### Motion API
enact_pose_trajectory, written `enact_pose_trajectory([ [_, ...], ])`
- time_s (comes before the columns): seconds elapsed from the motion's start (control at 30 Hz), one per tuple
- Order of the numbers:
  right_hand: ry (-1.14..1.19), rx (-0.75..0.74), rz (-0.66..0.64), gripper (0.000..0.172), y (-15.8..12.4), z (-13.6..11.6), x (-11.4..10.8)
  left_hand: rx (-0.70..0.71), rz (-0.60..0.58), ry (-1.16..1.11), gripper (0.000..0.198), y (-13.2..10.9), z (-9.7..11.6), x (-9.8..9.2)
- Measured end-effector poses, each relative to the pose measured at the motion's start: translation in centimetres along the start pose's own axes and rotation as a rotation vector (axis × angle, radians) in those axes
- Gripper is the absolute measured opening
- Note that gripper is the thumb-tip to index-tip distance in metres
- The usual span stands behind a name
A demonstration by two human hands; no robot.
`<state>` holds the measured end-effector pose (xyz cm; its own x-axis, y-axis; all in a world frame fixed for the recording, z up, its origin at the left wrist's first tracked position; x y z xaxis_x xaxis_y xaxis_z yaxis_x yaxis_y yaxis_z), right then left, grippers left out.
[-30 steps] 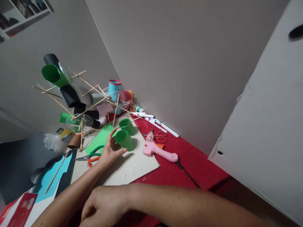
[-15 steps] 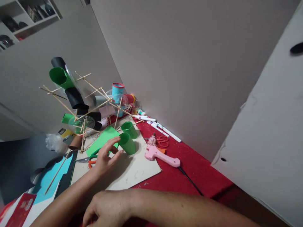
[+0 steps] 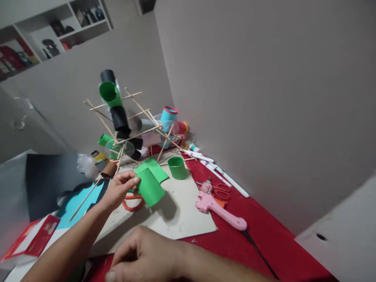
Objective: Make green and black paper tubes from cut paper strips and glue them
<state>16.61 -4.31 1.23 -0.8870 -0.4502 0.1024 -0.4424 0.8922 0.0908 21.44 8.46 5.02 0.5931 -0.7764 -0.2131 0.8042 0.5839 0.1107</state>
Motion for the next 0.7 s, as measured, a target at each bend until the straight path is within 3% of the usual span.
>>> enact_pose_trajectory([
  [0.1,0.159,-0.023,0.060,0.034,-1.0,-1.6,-1.2,-0.067,0.030,-0.142,0.030,-2.9,-0.4,-3.7],
  [0.2,0.215,-0.155,0.313,0.037,-1.8,-3.1,-4.9,-0.173,0.026,-0.264,0.031,-6.2,-1.7,-5.5],
  [0.27,0.208,-0.198,0.493,0.032,-1.9,-3.0,-7.1,-0.239,-0.007,-0.334,0.030,-8.1,-2.5,-5.4],
  [0.33,0.191,-0.169,0.569,0.031,-1.3,-2.0,-7.9,-0.281,-0.078,-0.385,0.029,-9.4,-3.0,-4.4],
  [0.47,0.197,-0.068,0.468,0.044,0.9,0.8,-6.6,-0.327,-0.225,-0.428,0.029,-10.5,-3.8,-1.7],
  [0.57,0.191,-0.018,0.417,0.040,1.6,2.1,-5.9,-0.351,-0.273,-0.438,0.030,-10.4,-4.5,-0.5],
  [0.63,0.182,-0.006,0.438,0.038,1.6,2.3,-6.2,-0.338,-0.229,-0.446,0.031,-9.9,-4.6,-0.8],
  [0.7,0.218,-0.050,0.543,0.037,1.2,1.9,-7.6,-0.293,-0.067,-0.463,0.036,-9.4,-4.6,-2.7],
])
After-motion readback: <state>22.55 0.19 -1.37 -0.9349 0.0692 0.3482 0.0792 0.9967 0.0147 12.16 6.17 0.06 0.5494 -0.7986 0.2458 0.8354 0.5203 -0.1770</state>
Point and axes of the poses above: each hand's wrist, its own y-axis towards the middle knuckle, its own x-axis out of the palm, z = x × y, the point moved 10 cm from there along y, towards the middle knuckle, and after that the axes turned 3 degrees about y, right-handed, at the moved point
